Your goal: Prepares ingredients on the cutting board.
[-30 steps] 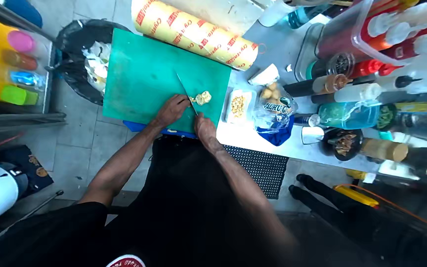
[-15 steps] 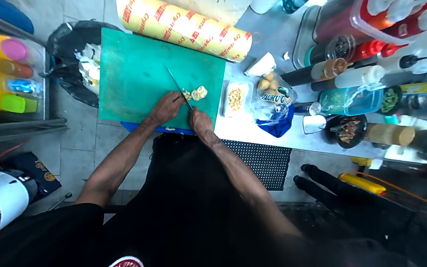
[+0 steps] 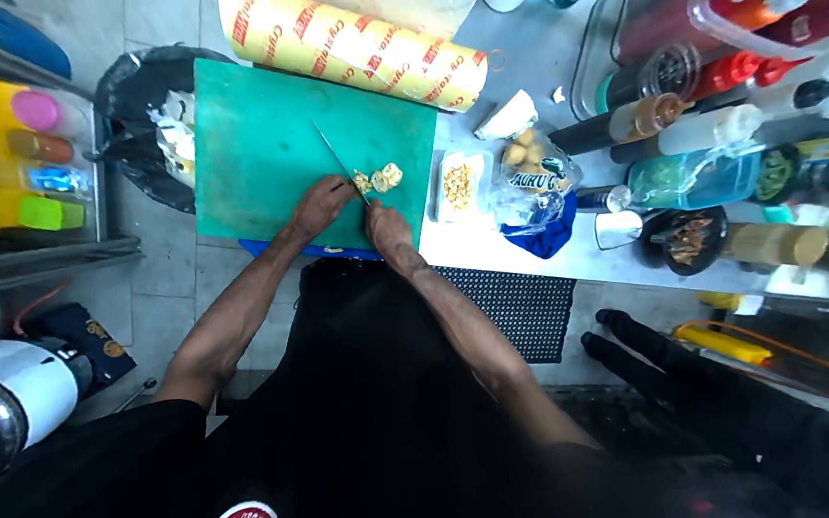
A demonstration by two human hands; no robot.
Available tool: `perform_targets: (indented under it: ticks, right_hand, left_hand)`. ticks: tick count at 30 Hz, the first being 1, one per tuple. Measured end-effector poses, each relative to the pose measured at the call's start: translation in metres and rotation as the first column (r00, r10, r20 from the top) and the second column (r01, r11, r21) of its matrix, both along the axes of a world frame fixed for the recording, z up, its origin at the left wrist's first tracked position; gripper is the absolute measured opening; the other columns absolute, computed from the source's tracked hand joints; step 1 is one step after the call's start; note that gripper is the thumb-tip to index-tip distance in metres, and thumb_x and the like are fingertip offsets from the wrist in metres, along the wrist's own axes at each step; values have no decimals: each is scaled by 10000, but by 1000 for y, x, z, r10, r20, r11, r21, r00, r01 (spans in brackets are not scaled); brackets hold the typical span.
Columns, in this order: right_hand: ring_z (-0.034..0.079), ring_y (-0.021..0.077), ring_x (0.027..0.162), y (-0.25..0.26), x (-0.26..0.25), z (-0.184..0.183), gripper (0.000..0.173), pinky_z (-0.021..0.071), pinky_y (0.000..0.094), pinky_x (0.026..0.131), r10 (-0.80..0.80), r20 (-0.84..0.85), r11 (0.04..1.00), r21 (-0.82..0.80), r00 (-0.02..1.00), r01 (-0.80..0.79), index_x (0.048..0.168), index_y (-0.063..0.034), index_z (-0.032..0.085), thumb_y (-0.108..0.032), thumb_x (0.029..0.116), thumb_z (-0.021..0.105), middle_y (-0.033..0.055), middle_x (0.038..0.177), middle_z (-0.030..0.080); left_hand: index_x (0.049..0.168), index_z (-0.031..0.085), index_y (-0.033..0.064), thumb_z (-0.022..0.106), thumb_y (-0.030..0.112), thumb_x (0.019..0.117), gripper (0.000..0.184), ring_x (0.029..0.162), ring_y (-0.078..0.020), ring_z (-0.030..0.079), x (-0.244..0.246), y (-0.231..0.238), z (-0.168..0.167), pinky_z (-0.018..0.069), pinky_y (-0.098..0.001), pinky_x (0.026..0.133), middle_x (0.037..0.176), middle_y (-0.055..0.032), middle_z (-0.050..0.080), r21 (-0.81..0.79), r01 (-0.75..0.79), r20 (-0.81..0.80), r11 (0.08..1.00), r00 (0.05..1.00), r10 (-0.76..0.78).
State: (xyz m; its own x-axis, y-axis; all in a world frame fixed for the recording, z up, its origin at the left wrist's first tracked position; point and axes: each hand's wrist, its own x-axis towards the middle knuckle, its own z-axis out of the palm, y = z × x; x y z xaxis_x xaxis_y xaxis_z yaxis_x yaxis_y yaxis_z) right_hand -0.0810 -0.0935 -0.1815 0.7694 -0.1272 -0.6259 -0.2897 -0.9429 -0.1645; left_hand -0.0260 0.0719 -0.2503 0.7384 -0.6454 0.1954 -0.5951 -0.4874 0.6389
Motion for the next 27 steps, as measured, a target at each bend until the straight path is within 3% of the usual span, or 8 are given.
perform_targets:
  ticks: [5, 10, 18, 23, 27]
  right_hand:
    - [720, 399, 936, -4, -13, 31, 310, 595, 547, 714, 2, -90, 1000, -17, 996, -4, 1223, -66, 599, -282, 1090, 421, 206, 1030, 697]
    - [727, 395, 934, 3, -14, -12, 347, 594, 543, 724, -35, 7, 999, 3, 999, 35, 1243, -79, 586, -338, 1102, 403, 201, 993, 711]
    - [718, 403, 956, -3, -18, 31, 317, 594, 556, 728, -31, -113, 999, 22, 993, 34, 1220, -55, 596, -289, 1088, 428, 214, 1049, 692]
    - [726, 403, 918, 7, -15, -13, 364, 594, 546, 712, -46, 5, 999, 28, 999, 46, 1225, -60, 589, -342, 1106, 391, 206, 986, 706]
    - [718, 397, 968, 4, 1, 7, 337, 593, 554, 736, -24, -30, 998, 50, 999, 25, 1210, -59, 595, -314, 1099, 406, 205, 1037, 698]
  left_hand:
    - [1043, 719, 4, 571, 125, 1042, 191, 1090, -329, 674, 9, 3, -4, 531, -420, 1012, 1079, -183, 700, -1, 23, -11, 1000, 1000, -23]
    - [1128, 712, -11, 496, 58, 1060, 237, 1127, -342, 659, 6, 7, -2, 516, -424, 1040, 1132, -201, 685, 17, 51, -3, 999, 999, -50]
    - [1093, 703, 11, 507, 136, 1072, 234, 1133, -333, 659, 3, 7, 0, 513, -418, 1041, 1116, -180, 693, 95, -15, -11, 995, 1000, 16]
    - [1086, 704, 7, 515, 123, 1066, 222, 1129, -328, 655, 6, 6, -4, 514, -407, 1032, 1120, -180, 687, 82, -22, -10, 996, 1000, 23]
    - [1087, 695, 0, 517, 140, 1068, 227, 1131, -326, 651, 7, 8, -1, 512, -413, 1035, 1130, -184, 681, 72, -10, -40, 997, 999, 13]
